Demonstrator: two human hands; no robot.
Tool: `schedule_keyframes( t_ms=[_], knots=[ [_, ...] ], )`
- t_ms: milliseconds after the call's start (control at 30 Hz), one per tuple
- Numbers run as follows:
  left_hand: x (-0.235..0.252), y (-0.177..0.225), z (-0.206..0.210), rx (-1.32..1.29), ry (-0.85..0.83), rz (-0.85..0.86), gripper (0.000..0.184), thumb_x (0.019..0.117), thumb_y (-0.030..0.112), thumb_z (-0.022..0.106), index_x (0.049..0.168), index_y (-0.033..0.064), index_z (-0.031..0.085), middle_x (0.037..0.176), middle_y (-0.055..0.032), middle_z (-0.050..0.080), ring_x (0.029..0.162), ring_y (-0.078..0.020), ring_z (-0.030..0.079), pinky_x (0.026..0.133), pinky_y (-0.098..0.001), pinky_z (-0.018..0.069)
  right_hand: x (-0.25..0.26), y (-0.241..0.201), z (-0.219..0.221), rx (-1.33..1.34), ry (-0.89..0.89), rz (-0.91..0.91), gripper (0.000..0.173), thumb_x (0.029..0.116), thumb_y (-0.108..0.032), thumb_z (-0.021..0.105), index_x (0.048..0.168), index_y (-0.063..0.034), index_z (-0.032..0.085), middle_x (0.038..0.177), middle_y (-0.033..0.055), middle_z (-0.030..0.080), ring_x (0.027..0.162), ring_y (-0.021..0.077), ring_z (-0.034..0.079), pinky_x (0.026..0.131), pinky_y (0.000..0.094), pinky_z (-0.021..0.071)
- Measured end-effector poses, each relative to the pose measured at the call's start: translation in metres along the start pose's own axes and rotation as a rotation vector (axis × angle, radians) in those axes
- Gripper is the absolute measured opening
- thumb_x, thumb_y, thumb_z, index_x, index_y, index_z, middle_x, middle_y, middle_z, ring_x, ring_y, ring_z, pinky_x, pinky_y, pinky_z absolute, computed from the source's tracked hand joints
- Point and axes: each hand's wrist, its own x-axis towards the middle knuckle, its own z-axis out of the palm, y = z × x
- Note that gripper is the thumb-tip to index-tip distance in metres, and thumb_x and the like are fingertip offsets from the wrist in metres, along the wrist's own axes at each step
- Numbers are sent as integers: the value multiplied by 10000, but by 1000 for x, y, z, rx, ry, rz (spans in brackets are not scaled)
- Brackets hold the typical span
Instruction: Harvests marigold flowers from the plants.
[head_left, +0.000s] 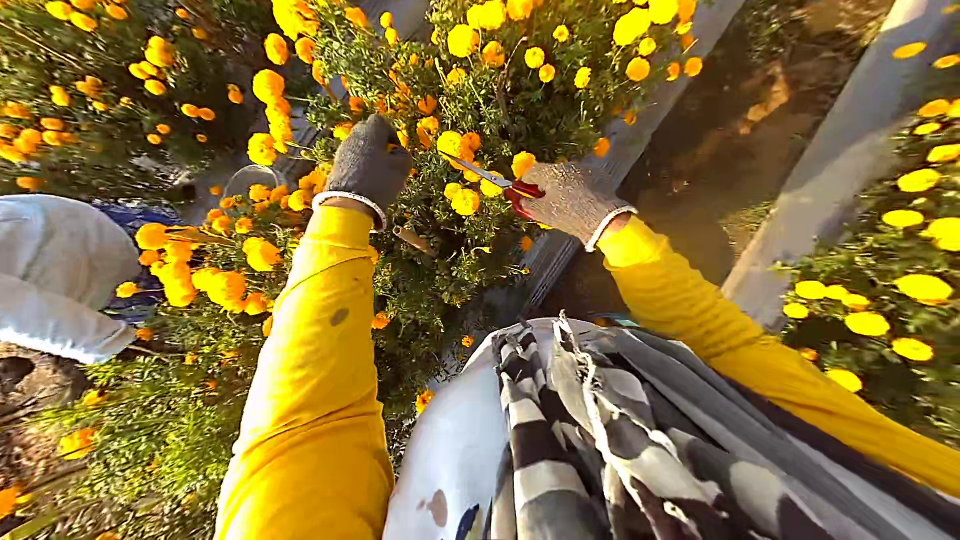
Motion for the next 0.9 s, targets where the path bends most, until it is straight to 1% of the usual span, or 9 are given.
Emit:
schedule_keyframes(
  t_ms=[67, 100, 167, 233, 400, 667, 800, 867, 900],
  knots=[
    [-9, 10, 20, -37, -88, 58, 270, 954, 251, 644, 1156, 71, 644, 1177, -201, 635, 1094, -388, 634, 900, -640, 512, -30, 24, -7, 20, -42, 36, 401, 925, -517, 649, 1154, -192, 699, 978, 103, 730, 923, 324, 707, 752, 639, 537],
    [-11, 15, 35, -18, -160, 90, 307, 940, 239, 684, 1222, 124, 649, 1273, -201, 605, 1111, -403, 632, 898, -654, 520, -40, 33, -7, 28, -107, 50, 420, 933, -513, 657, 1177, -172, 689, 998, 116, 726, 940, 332, 702, 781, 641, 534],
    [-11, 23, 72, 102, -283, 113, 592, 900, 205, 728, 1453, 316, 546, 1513, -197, 457, 1094, -445, 656, 833, -689, 554, -46, 44, 5, 5, -267, 69, 454, 948, -512, 660, 1205, -138, 667, 1034, 139, 719, 976, 344, 698, 829, 637, 534],
    [-9, 21, 109, 190, -319, 79, 718, 904, 190, 716, 1526, 422, 444, 1595, -191, 362, 1025, -460, 680, 776, -697, 567, -48, 38, 22, -92, -319, 119, 454, 932, -539, 656, 1188, -164, 673, 1042, 136, 718, 992, 356, 692, 819, 641, 530],
    [-2, 6, 135, 150, -239, 78, 412, 966, 211, 649, 1373, 254, 606, 1433, -210, 528, 1069, -447, 672, 832, -680, 568, -30, 9, 42, -135, -297, 189, 529, 903, -542, 664, 1228, -124, 656, 1088, 188, 713, 1042, 410, 686, 817, 677, 527],
    [-2, 14, 125, 48, -230, 43, 350, 959, 286, 652, 1293, 184, 634, 1327, -179, 587, 1108, -392, 657, 851, -680, 551, -24, 23, 70, -93, -249, 98, 353, 973, -410, 632, 1185, -137, 700, 1075, 178, 724, 1047, 407, 688, 834, 680, 533],
    [-6, 28, 115, 54, -174, 65, 358, 912, 292, 709, 1221, 126, 639, 1499, -141, 459, 1095, -379, 666, 817, -644, 584, -66, 36, 50, -58, -190, 222, 414, 929, -506, 646, 1155, -164, 698, 991, 143, 733, 962, 378, 705, 766, 657, 538],
    [-4, 36, 118, 72, -215, 148, 405, 902, 195, 704, 1296, 210, 611, 1632, -116, 327, 1100, -405, 673, 794, -642, 592, -73, 36, 44, -55, -176, 287, 454, 921, -530, 635, 1199, -173, 683, 1023, 144, 734, 988, 372, 705, 782, 642, 536],
    [-2, 44, 120, 91, -249, 168, 554, 905, 146, 693, 1416, 303, 550, 1674, -120, 256, 1084, -435, 674, 777, -658, 584, -70, 36, 45, -60, -170, 307, 496, 917, -546, 630, 1229, -163, 677, 1063, 156, 729, 1014, 382, 700, 797, 645, 539]
  ],
)
